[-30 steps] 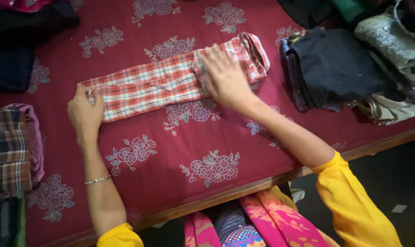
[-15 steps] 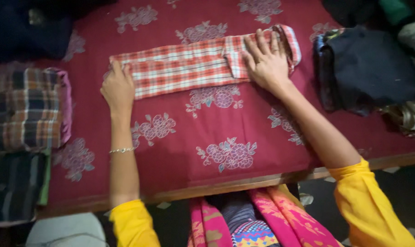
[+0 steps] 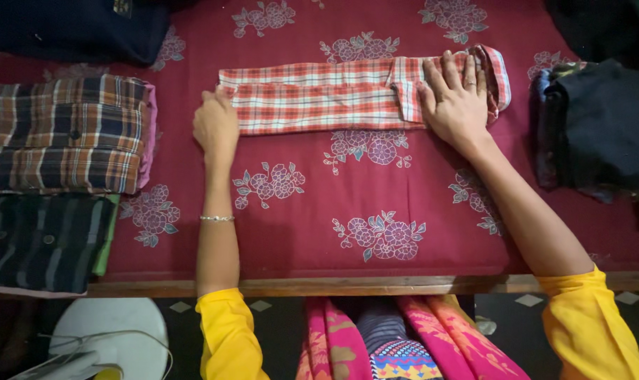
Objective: The person folds a black garment, a checkered shirt, and a light-colored jacket by hand on a bed.
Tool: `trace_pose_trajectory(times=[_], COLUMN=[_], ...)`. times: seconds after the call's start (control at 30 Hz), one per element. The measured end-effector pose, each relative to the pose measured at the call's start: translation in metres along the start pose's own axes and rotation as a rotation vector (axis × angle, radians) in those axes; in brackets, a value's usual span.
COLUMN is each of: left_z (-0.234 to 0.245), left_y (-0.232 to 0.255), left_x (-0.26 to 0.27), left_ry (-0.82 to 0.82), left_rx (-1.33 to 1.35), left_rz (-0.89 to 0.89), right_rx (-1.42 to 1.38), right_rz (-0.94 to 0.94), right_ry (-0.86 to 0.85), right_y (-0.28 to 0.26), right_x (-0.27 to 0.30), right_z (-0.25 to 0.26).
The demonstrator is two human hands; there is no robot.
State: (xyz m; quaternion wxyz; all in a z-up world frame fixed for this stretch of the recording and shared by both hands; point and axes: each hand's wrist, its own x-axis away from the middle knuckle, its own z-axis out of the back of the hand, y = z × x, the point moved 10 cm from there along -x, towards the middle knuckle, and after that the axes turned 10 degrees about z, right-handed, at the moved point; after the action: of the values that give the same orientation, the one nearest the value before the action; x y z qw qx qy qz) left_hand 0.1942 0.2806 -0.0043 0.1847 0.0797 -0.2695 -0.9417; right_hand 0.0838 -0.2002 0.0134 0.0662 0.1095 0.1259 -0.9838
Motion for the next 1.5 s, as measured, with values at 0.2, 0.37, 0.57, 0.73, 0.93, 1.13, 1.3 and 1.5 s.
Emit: trace_pose_trajectory(times=[0.2,0.37,0.57,0.73,0.93,1.13,1.3,1.5], left_z=[-0.001,-0.001,0.014,-0.001,0.009,0.081,0.100,0.054], left_y=[0.026,0.027,0.047,0.039,0.017,0.049,0.041,0.041], left_x=[0.001,-0.002,0.012,0.005,-0.001,0.028,0.027,0.022], left_ry=[0.023,0.017,-0.282,-0.629,-0.540,-0.044,-0.042,-0.043], left_rx=[0.272,0.335,0.772,0.980,0.762,0.956,0.979,0.187], left_rz=[-0.277,-0.339,-0.294,-0.083,-0.301,-0.605,-0.638,-0.649], right_rx=[0.010,-0.027,0.077,0.197,-0.021,0.216,0.491,0.515], right_rz=[0.035,-0.056,0.057,0.142,-0.042,0.260,0.474,0.504], right_ry=[-0.010,-0.290,-0.279,-0.357,-0.650,0.042,0.721,0.491], right_y=[0.020,0.048,0.047,0.035,0.016,-0.027,-0.037,-0.006], right_x=[-0.020,-0.044,-0.073,-0.069,-0.042,-0.055,-0.049,-0.068], right_z=[-0.008,-0.009,-0.002,0.010,0.041,0.122,0.112,-0.005])
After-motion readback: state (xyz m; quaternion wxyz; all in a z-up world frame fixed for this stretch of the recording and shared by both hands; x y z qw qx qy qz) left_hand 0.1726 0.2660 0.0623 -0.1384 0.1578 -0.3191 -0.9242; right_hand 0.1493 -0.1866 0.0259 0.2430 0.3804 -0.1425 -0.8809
